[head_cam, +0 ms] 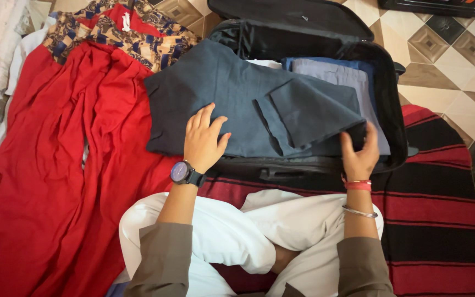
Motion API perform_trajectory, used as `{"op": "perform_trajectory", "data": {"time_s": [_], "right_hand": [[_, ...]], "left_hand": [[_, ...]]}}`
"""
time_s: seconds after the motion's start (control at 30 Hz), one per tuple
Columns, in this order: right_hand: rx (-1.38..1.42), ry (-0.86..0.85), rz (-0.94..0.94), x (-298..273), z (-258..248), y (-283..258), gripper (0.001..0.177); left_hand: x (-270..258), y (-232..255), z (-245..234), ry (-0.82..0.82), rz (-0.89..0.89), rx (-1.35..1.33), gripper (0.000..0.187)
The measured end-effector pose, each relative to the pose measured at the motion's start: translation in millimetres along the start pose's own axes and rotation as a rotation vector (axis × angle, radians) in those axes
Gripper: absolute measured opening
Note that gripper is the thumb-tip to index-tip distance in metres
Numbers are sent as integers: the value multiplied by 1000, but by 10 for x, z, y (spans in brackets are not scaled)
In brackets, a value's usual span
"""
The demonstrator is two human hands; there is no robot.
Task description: The person packs a suitcase by folding and arranging a red dress and a pair of dark trousers inside.
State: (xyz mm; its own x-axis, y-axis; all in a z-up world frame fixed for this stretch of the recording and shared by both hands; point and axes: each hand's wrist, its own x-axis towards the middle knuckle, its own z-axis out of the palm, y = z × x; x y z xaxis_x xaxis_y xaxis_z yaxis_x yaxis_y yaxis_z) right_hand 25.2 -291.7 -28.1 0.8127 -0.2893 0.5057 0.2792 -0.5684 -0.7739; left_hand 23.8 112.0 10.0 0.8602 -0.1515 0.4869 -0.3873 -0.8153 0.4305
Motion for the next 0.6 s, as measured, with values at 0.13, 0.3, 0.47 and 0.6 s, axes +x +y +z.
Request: {"op": "perform_trajectory", "data": {"time_s": [0.13,0.3,0.47,0.6], "right_hand": [[-20,-13,-21,22,34,-229,72],[-144,-48,-248,235,-27,-546,70],[-369,-94,-373,399,24,-519,41],[-315,5,-305,515,-119,-296,33]], "left_hand": [[12,9,-11,4,10,6,37],[19,26,-19,23,-9,-5,32],[11,57,-25,66,-20,-22,28],[23,57,-34,82,-20,-31,25]]}}
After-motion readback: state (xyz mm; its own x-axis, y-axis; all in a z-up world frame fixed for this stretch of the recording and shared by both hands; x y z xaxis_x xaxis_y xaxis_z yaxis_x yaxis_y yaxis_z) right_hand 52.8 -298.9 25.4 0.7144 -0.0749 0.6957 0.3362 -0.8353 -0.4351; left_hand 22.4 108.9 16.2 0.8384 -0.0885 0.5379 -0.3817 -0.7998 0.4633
